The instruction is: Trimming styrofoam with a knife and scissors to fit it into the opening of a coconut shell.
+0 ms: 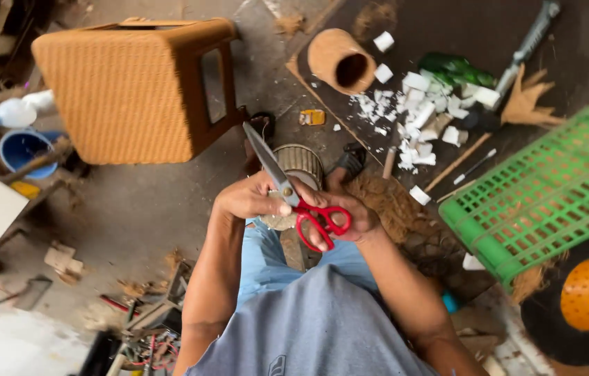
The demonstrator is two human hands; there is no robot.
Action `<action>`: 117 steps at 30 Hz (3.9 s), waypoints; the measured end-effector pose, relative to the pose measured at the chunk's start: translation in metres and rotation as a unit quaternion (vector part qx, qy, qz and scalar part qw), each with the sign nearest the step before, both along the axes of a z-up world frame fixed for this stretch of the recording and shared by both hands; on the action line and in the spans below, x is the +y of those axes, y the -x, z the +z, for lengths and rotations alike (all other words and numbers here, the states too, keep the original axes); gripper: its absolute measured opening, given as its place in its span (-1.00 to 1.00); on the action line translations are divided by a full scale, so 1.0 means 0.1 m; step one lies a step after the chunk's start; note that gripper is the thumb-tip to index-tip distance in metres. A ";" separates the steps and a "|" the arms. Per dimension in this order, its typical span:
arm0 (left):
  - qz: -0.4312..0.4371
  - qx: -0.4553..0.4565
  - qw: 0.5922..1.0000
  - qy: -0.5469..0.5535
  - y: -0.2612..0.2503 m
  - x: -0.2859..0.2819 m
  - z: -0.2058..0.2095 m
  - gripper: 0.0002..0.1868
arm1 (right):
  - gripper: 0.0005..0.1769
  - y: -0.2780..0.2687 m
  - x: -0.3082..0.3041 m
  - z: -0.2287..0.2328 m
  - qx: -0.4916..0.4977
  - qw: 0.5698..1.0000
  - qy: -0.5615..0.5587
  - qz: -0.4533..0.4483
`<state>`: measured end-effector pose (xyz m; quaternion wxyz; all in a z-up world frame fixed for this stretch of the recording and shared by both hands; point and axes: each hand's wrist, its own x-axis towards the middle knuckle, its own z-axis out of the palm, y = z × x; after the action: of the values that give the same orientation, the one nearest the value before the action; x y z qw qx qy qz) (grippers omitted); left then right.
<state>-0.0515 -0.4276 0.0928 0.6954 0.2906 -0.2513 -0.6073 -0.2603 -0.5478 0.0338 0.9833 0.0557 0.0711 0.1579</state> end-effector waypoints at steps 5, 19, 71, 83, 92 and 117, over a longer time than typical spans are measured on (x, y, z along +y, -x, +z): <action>-0.050 -0.061 0.995 0.062 0.79 -0.57 -0.43 -0.68 | -0.10 0.39 -0.72 0.55 -0.037 0.966 0.248 -0.068; 0.434 -0.076 0.858 -0.262 2.08 -1.81 -2.08 -0.66 | -0.29 1.84 -0.93 -1.28 0.197 0.816 0.533 -0.111; 0.239 -0.035 0.970 0.020 2.13 -1.05 -3.47 -0.44 | -0.18 2.03 0.14 -2.69 0.238 0.396 0.855 -0.236; 0.241 -0.030 0.969 0.040 2.16 -1.01 -3.49 -0.45 | -0.17 2.12 0.19 -2.71 0.207 0.388 0.864 -0.244; 0.234 -0.016 0.971 0.043 2.25 -0.99 -3.56 -0.48 | -0.17 2.01 0.13 -2.46 0.226 0.375 0.870 -0.228; 0.227 -0.038 0.971 0.056 2.31 -0.98 -3.61 -0.50 | -0.21 2.14 0.04 -2.38 0.205 0.332 0.890 -0.236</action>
<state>-0.2825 -0.5257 -0.2681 0.8203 0.3235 -0.2387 -0.4067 -0.4742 -0.5437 -0.2046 0.3985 -0.8073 0.3529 -0.2548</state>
